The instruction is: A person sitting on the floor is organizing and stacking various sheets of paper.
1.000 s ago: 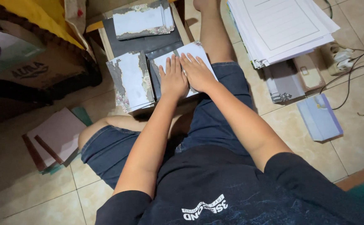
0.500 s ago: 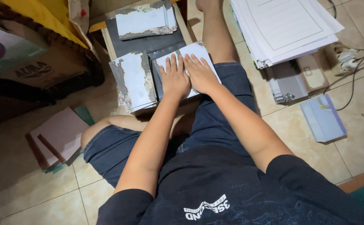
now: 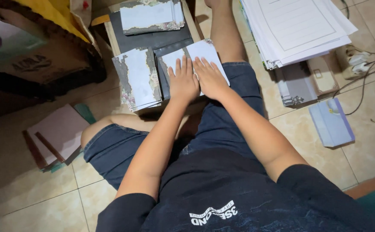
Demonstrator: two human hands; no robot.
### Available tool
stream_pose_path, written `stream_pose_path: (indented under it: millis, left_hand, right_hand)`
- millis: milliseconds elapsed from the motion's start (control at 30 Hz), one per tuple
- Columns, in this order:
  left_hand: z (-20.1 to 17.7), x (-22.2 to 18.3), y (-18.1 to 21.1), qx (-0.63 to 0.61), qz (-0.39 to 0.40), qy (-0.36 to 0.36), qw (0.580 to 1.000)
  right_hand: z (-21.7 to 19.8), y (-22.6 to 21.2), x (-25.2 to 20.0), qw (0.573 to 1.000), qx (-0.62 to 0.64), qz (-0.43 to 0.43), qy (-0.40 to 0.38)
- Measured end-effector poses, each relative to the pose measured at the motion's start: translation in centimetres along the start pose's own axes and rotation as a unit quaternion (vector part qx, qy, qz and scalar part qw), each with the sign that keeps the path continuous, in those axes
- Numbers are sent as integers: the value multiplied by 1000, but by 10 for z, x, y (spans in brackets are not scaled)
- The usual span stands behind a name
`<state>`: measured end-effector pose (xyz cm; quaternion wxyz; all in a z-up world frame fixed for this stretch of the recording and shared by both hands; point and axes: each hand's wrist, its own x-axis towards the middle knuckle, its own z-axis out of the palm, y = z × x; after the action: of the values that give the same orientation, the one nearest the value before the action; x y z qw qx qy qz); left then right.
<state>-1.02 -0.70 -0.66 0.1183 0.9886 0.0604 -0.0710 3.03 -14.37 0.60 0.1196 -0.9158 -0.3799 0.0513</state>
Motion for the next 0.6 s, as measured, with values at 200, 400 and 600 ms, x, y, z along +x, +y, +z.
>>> stream_pose_path:
  millis: [200,400,600]
  left_hand:
    - [9,6,-3,13,7,-4,1000]
    - [1,38,-8,10,-4,13,1000]
    - [7,21,-4,8,3,-4,1000]
  right_hand:
    - [4,6,21,1000,5,7,2]
    - [0,-5,-24,999,29,21,-9]
    - [-1,3,-3,1000,16,15,-19]
